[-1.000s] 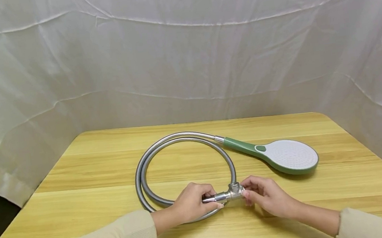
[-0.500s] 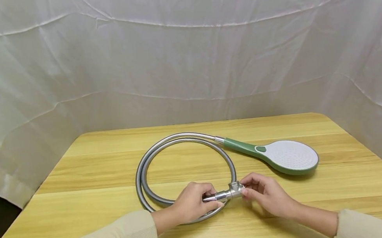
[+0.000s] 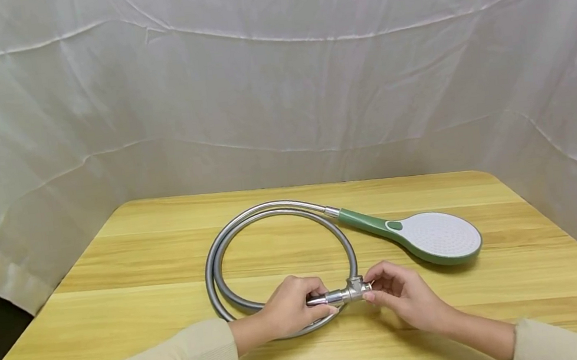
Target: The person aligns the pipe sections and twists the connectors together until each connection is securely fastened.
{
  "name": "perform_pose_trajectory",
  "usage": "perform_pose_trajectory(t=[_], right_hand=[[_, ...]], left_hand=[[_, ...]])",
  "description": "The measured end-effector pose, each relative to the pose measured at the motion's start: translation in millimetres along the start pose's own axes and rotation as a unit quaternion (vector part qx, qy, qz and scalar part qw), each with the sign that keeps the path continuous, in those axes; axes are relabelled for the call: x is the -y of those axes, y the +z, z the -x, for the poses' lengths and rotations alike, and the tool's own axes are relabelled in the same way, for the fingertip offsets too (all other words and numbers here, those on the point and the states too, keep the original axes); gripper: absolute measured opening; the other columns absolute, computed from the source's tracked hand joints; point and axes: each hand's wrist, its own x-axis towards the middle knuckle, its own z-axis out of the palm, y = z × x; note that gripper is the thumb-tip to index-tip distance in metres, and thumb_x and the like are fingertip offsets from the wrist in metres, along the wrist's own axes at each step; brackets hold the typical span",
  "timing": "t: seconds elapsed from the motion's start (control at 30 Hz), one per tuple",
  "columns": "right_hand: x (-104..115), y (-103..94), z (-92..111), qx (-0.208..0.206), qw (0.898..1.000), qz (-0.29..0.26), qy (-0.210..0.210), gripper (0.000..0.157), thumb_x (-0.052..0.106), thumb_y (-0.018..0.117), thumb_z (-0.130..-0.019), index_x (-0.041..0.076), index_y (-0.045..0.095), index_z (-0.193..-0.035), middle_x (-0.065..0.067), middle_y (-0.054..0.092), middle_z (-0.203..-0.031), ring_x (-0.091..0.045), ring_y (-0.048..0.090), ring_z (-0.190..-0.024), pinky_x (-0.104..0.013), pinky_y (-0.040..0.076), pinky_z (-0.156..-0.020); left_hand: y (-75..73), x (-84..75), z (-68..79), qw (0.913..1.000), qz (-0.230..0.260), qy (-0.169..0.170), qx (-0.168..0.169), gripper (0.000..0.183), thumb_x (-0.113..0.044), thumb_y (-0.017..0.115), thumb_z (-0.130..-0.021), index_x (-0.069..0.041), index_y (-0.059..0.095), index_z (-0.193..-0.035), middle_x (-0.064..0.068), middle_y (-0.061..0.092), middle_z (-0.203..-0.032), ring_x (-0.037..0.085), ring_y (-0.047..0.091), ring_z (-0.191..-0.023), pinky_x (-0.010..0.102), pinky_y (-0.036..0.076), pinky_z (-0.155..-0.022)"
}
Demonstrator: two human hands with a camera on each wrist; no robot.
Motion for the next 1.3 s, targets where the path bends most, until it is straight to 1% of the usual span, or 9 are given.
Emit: perform_pose_trajectory(t=[0.1,0.2,0.47,0.63,0.73,0.83,1.07,1.2,1.3], right_hand=[[-0.7,-0.6,0.1,0.002,1.000,0.005,0.007,0.024,-0.006,0.066,-0.079,-0.006,0.054,-0.100,-0.017,0.061,-0.090,-0.006,0.061,-0.076,-0.023,0.053,-0.064],[-1.7,-1.3,0.1,0.008,1.000,0.004,0.011,0.026,-0.008,0.066,-0.078,-0.007,0.053,-0.101,-0.017,0.061,-0.092,-0.005,0.061,-0.077,-0.022,0.053,-0.066],[-2.0,-3.8,-0.3,0.004,0.999,0.015,0.037,0.023,-0.007,0.065,-0.079,-0.008,0.055,-0.100,-0.014,0.063,-0.091,-0.002,0.061,-0.076,-0.022,0.053,-0.064],[-1.4,-4.4,-1.6,0.014,0.999,0.013,0.046,0.021,-0.005,0.064,-0.081,-0.011,0.056,-0.099,-0.020,0.063,-0.089,-0.001,0.061,-0.074,-0.022,0.053,-0.061],[-1.1,-5.0,-1.7,0.025,0.998,0.003,0.057,0.020,-0.004,0.062,-0.083,-0.014,0.055,-0.099,-0.025,0.062,-0.087,-0.002,0.062,-0.072,-0.024,0.053,-0.060],[-1.3,-5.5,-1.6,0.029,0.997,0.000,0.074,0.019,-0.002,0.060,-0.086,-0.015,0.055,-0.099,-0.026,0.062,-0.084,-0.004,0.062,-0.067,-0.026,0.054,-0.058],[-2.8,-5.7,-1.6,0.033,0.992,0.019,0.121,0.017,0.007,0.054,-0.092,-0.010,0.057,-0.095,-0.022,0.061,-0.073,-0.007,0.059,-0.054,-0.029,0.051,-0.048],[-1.4,-5.4,-0.7,0.038,0.990,0.014,0.131,0.022,0.008,0.054,-0.093,-0.012,0.052,-0.102,-0.023,0.061,-0.072,-0.008,0.059,-0.053,-0.029,0.051,-0.047],[-1.1,-5.7,0.3,0.045,0.991,-0.001,0.125,0.029,0.006,0.055,-0.091,-0.014,0.045,-0.110,-0.023,0.060,-0.073,-0.009,0.060,-0.055,-0.029,0.051,-0.049]], left_hand=[[-0.5,-0.9,-0.2,0.9999,0.009,-0.009,0.001,0.017,-0.024,0.072,-0.080,-0.008,0.065,-0.081,-0.003,0.064,-0.068,-0.005,0.043,-0.053,0.014,0.038,-0.048],[-0.9,-1.6,-0.2,0.9998,0.010,-0.014,0.001,0.017,-0.024,0.073,-0.080,-0.009,0.065,-0.081,-0.004,0.063,-0.067,-0.004,0.043,-0.053,0.014,0.038,-0.049],[-1.1,-2.9,-1.8,1.0000,-0.004,-0.008,-0.001,0.017,-0.024,0.073,-0.080,-0.009,0.065,-0.080,-0.005,0.062,-0.066,-0.004,0.040,-0.051,0.014,0.036,-0.047],[-0.8,-3.8,-2.5,1.0000,-0.007,-0.006,0.001,0.017,-0.024,0.073,-0.080,-0.009,0.065,-0.080,-0.005,0.061,-0.066,-0.004,0.039,-0.051,0.013,0.034,-0.047],[-0.4,-4.0,-2.4,0.9999,-0.006,-0.006,0.005,0.017,-0.023,0.073,-0.080,-0.008,0.065,-0.081,-0.005,0.061,-0.066,-0.004,0.039,-0.052,0.013,0.035,-0.047],[-0.5,-4.0,-2.5,0.9999,-0.007,-0.007,0.007,0.016,-0.023,0.073,-0.080,-0.009,0.065,-0.081,-0.005,0.061,-0.066,-0.004,0.040,-0.052,0.013,0.035,-0.048],[-0.9,-3.9,-3.2,0.9999,-0.011,0.003,0.004,0.017,-0.025,0.072,-0.080,-0.009,0.066,-0.080,-0.005,0.062,-0.065,-0.005,0.038,-0.051,0.013,0.034,-0.047],[-0.5,-3.5,-3.5,0.9998,-0.017,0.008,0.003,0.018,-0.026,0.072,-0.080,-0.009,0.066,-0.079,-0.005,0.062,-0.066,-0.005,0.038,-0.051,0.013,0.033,-0.047],[-0.3,-3.5,-3.9,0.9998,-0.019,0.005,0.003,0.018,-0.026,0.072,-0.080,-0.010,0.065,-0.079,-0.005,0.063,-0.066,-0.005,0.039,-0.051,0.013,0.034,-0.047]])
